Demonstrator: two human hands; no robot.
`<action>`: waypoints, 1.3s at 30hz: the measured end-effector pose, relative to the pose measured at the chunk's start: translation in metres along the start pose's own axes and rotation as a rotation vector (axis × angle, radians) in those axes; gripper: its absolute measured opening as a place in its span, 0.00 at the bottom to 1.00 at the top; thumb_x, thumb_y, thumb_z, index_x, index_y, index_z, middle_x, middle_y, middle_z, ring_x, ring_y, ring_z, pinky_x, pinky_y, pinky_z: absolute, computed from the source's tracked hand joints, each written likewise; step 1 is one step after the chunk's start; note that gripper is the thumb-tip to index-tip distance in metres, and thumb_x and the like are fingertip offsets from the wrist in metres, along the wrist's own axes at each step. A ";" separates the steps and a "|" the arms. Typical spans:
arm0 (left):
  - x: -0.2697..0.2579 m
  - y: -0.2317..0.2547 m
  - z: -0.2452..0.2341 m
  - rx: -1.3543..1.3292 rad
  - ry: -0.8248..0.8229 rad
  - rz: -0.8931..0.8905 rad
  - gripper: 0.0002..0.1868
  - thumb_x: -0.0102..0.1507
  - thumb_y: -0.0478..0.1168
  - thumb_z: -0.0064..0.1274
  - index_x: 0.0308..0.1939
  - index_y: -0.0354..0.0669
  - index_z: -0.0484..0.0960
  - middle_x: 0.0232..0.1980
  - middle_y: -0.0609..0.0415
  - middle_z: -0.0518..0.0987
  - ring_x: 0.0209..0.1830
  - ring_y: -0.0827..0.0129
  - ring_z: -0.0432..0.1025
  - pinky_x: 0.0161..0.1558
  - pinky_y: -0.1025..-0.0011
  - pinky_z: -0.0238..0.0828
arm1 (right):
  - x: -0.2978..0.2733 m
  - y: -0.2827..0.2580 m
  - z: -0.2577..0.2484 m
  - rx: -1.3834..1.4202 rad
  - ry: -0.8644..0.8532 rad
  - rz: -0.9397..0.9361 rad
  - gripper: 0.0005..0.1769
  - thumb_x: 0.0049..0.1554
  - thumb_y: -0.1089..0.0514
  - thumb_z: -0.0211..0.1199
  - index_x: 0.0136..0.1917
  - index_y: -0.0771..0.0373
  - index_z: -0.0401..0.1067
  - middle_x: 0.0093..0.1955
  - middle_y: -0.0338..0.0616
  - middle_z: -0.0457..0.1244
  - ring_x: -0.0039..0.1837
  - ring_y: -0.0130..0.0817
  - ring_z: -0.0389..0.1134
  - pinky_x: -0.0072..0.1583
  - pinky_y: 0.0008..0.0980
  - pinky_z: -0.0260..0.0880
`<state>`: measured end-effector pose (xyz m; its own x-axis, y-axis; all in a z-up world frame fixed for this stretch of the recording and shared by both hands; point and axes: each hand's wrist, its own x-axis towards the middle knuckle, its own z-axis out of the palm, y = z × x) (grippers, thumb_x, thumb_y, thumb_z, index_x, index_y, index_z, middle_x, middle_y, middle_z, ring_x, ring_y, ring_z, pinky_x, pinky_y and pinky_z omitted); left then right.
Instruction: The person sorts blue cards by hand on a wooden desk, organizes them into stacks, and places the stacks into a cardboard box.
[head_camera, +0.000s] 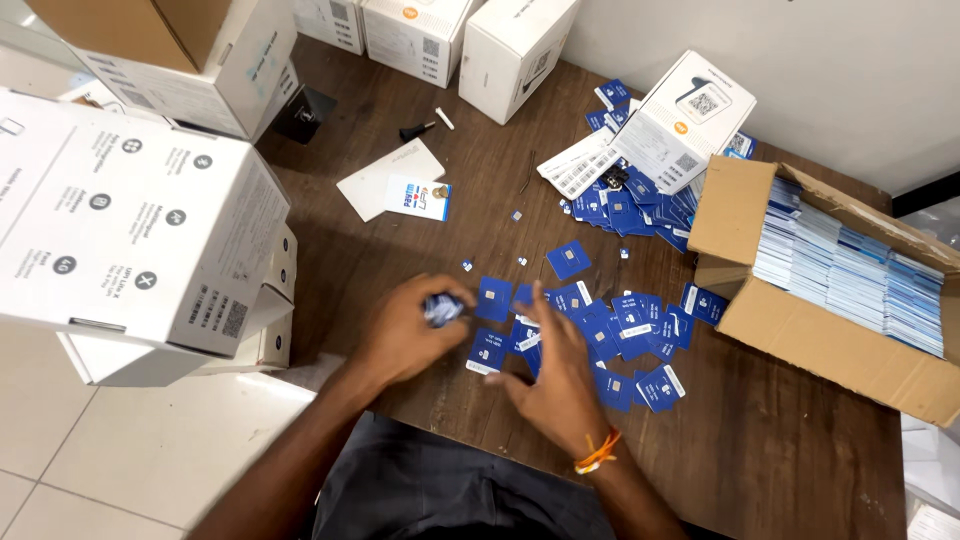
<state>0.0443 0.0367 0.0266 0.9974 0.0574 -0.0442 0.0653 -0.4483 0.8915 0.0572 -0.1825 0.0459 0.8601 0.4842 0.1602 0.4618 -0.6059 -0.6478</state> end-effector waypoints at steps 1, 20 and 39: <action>0.011 0.012 -0.002 0.158 -0.061 -0.031 0.24 0.52 0.43 0.64 0.53 0.53 0.84 0.49 0.48 0.82 0.47 0.58 0.79 0.49 0.60 0.76 | 0.001 0.001 0.003 -0.036 -0.025 -0.015 0.73 0.36 0.52 0.83 0.80 0.68 0.38 0.67 0.51 0.63 0.72 0.51 0.58 0.72 0.52 0.49; 0.074 0.031 0.023 0.303 -0.340 -0.055 0.14 0.53 0.48 0.67 0.41 0.50 0.86 0.44 0.51 0.85 0.47 0.58 0.80 0.50 0.58 0.74 | -0.006 0.047 -0.030 -0.070 0.042 0.109 0.71 0.37 0.52 0.83 0.81 0.69 0.40 0.72 0.54 0.61 0.74 0.52 0.57 0.72 0.48 0.54; 0.081 0.065 0.057 0.553 -0.382 -0.067 0.22 0.54 0.39 0.66 0.52 0.50 0.82 0.48 0.46 0.85 0.53 0.52 0.78 0.55 0.55 0.73 | -0.018 0.062 -0.007 -0.003 0.229 0.155 0.53 0.41 0.54 0.81 0.74 0.65 0.59 0.71 0.54 0.61 0.74 0.52 0.56 0.72 0.48 0.52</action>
<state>0.1306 -0.0387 0.0554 0.9252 -0.1729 -0.3378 0.0323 -0.8511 0.5240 0.0717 -0.2333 0.0087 0.9469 0.2308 0.2240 0.3216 -0.6639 -0.6752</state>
